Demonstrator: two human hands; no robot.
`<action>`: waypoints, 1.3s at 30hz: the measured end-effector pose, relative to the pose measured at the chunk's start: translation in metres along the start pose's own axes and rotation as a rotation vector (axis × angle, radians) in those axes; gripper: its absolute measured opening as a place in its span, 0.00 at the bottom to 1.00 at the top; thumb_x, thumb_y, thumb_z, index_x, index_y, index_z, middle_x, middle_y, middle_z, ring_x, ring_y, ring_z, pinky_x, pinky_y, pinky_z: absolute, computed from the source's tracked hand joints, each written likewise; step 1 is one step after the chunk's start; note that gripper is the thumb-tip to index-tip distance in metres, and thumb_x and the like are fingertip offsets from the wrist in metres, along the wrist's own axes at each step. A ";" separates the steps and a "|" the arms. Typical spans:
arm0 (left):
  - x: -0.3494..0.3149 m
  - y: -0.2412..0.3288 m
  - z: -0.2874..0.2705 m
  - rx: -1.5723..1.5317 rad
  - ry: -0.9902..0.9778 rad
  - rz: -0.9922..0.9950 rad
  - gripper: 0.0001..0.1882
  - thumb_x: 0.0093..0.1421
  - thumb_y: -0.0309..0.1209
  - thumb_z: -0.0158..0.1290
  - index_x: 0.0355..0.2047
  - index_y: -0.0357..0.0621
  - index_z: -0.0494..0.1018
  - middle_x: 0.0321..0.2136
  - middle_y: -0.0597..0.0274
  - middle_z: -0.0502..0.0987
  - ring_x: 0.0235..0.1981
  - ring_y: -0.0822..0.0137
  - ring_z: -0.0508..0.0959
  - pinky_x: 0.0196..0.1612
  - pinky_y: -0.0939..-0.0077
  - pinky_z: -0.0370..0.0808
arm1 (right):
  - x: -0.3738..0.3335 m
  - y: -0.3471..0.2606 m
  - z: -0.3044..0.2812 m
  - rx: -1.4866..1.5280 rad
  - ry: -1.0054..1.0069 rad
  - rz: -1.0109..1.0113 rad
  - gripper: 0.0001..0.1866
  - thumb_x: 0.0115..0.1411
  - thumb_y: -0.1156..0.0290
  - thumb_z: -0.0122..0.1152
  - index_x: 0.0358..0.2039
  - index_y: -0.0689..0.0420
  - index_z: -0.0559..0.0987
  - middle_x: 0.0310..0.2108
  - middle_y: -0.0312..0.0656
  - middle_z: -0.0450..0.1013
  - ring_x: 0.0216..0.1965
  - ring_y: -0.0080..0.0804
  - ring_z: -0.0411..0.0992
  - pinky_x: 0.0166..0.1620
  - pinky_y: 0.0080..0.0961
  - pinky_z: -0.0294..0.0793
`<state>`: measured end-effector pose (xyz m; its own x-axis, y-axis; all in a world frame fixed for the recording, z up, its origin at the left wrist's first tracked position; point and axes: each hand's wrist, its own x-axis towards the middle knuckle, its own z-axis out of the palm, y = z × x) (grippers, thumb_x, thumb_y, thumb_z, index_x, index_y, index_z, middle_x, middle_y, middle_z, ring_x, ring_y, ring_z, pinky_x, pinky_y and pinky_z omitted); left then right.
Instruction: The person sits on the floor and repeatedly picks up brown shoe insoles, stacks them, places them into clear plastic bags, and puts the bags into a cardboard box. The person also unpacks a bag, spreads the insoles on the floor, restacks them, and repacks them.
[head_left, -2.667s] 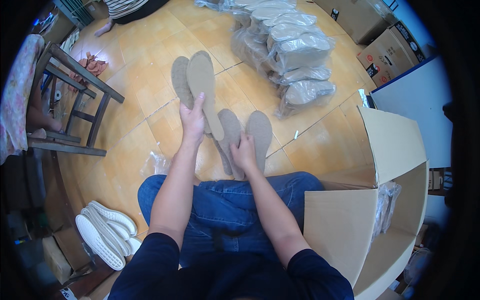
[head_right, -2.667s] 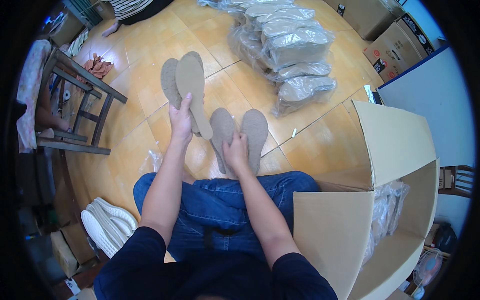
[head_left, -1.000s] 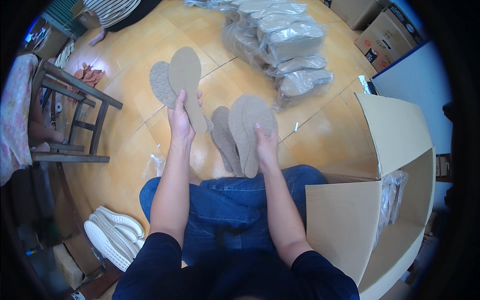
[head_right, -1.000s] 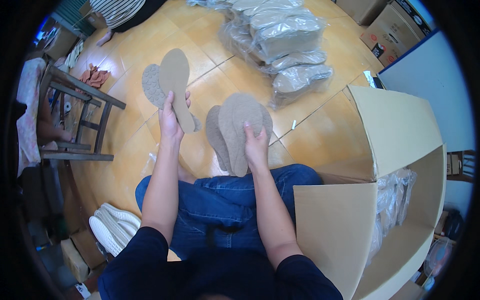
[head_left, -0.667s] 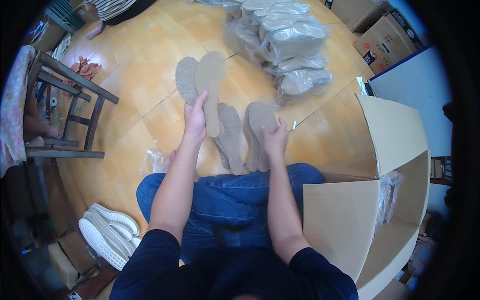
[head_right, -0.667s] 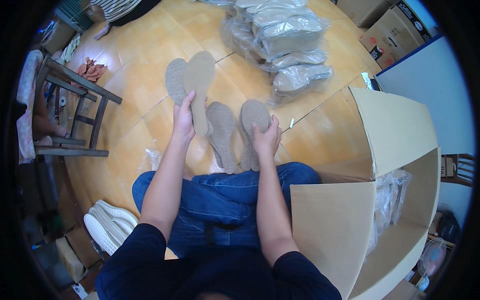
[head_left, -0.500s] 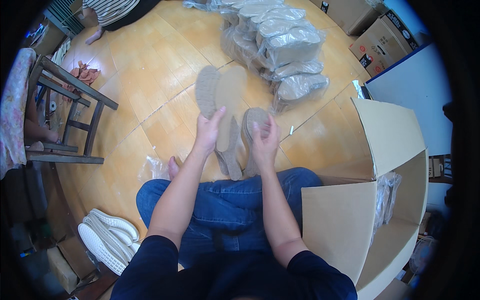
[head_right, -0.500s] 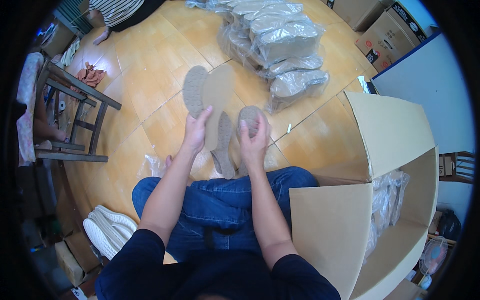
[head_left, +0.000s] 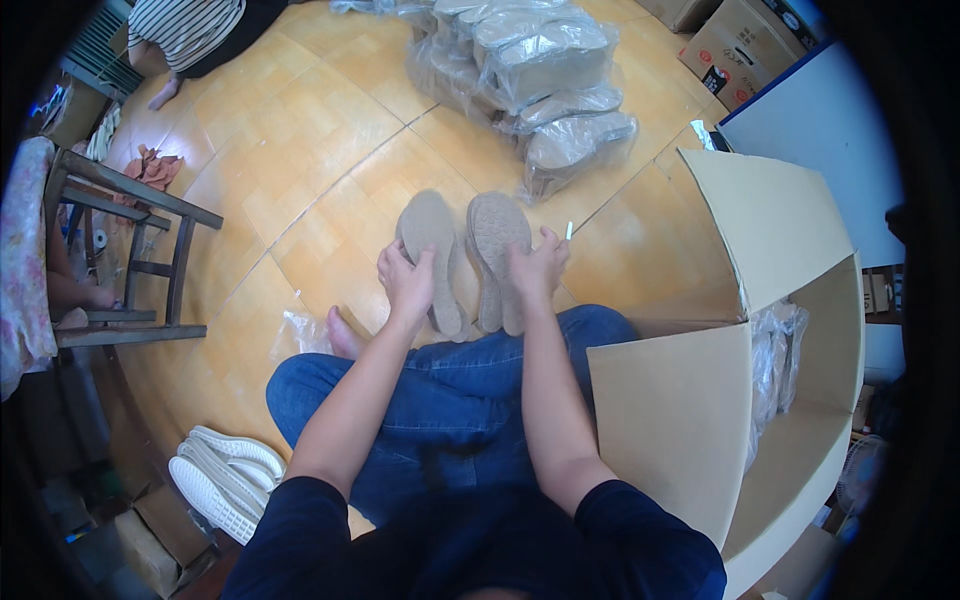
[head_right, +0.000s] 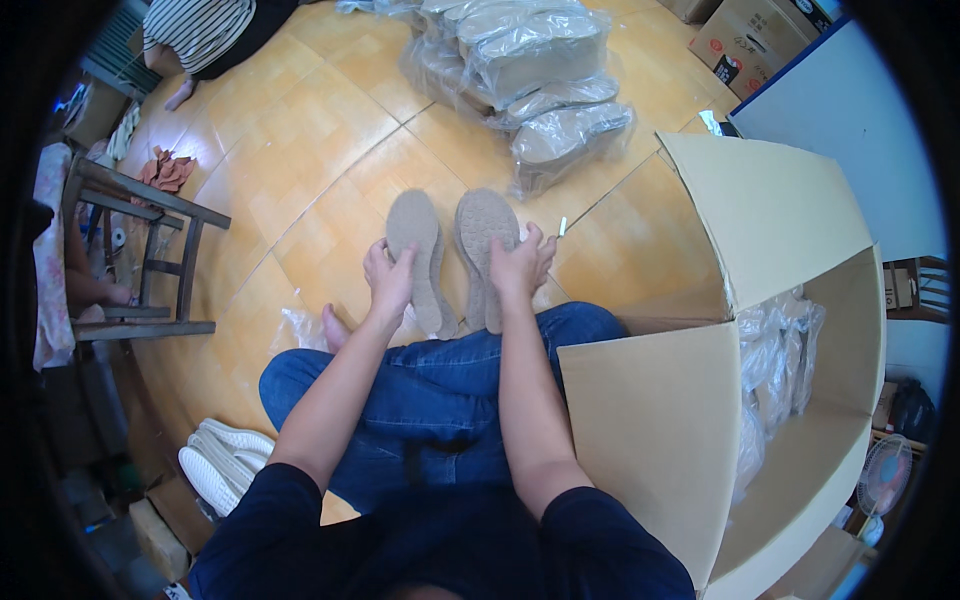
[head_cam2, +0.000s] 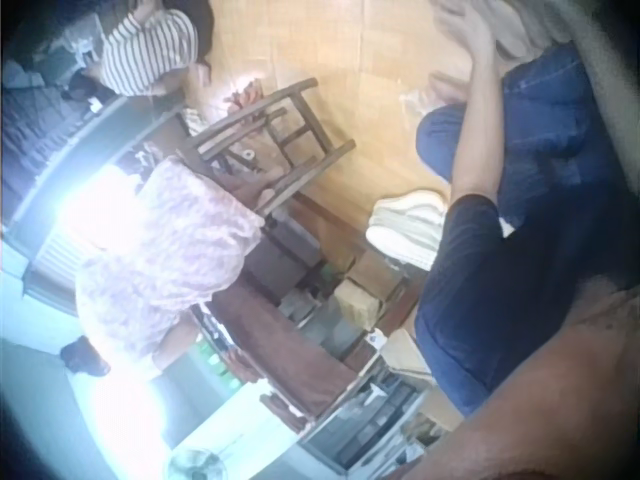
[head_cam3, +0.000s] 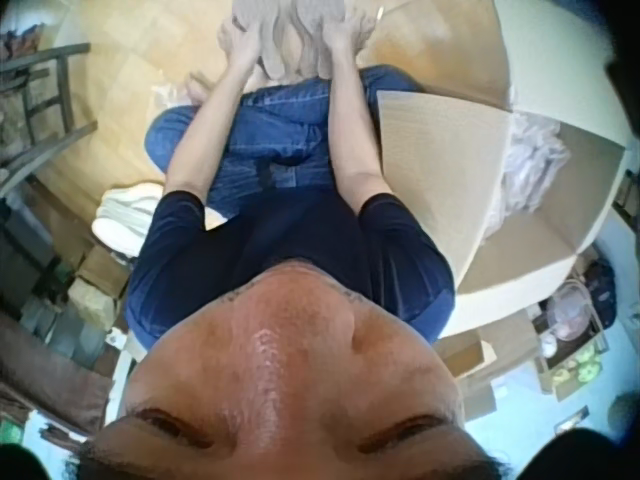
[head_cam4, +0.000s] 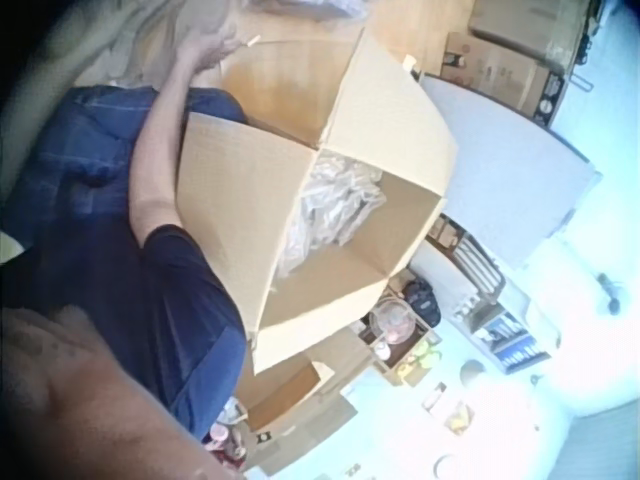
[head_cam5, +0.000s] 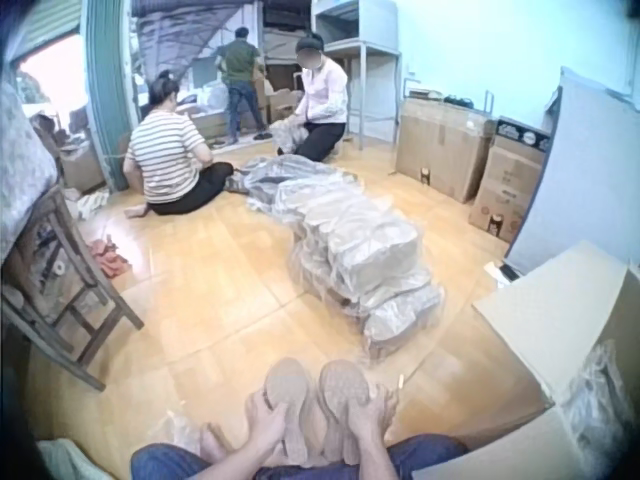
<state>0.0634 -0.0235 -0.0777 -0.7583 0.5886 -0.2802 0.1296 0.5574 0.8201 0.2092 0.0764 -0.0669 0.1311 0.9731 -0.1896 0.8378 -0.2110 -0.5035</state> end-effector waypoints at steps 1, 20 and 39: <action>-0.002 -0.008 0.004 0.245 0.110 -0.052 0.37 0.61 0.44 0.53 0.62 0.35 0.54 0.55 0.42 0.65 0.57 0.51 0.67 0.59 0.64 0.65 | 0.000 0.002 0.011 0.085 -0.038 0.009 0.47 0.51 0.51 0.67 0.64 0.62 0.56 0.61 0.63 0.58 0.61 0.51 0.61 0.62 0.35 0.59; 0.051 -0.057 -0.005 -0.166 0.143 -0.206 0.43 0.57 0.46 0.52 0.67 0.42 0.50 0.62 0.36 0.58 0.64 0.39 0.57 0.65 0.53 0.53 | -0.010 -0.020 0.084 0.949 -0.842 0.143 0.36 0.46 0.67 0.72 0.52 0.72 0.66 0.47 0.53 0.73 0.44 0.37 0.75 0.45 0.31 0.77; -0.039 0.073 -0.146 -1.363 -0.261 0.261 0.28 0.68 0.47 0.42 0.59 0.39 0.59 0.56 0.53 0.67 0.58 0.59 0.67 0.61 0.64 0.63 | -0.136 -0.239 -0.237 1.112 -1.253 -0.609 0.33 0.55 0.64 0.66 0.58 0.61 0.65 0.51 0.44 0.70 0.52 0.32 0.69 0.56 0.31 0.67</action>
<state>0.0093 -0.0913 0.0657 -0.6510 0.7590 -0.0071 -0.5782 -0.4898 0.6525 0.1169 0.0164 0.2788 -0.9176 0.3967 0.0246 -0.1787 -0.3566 -0.9170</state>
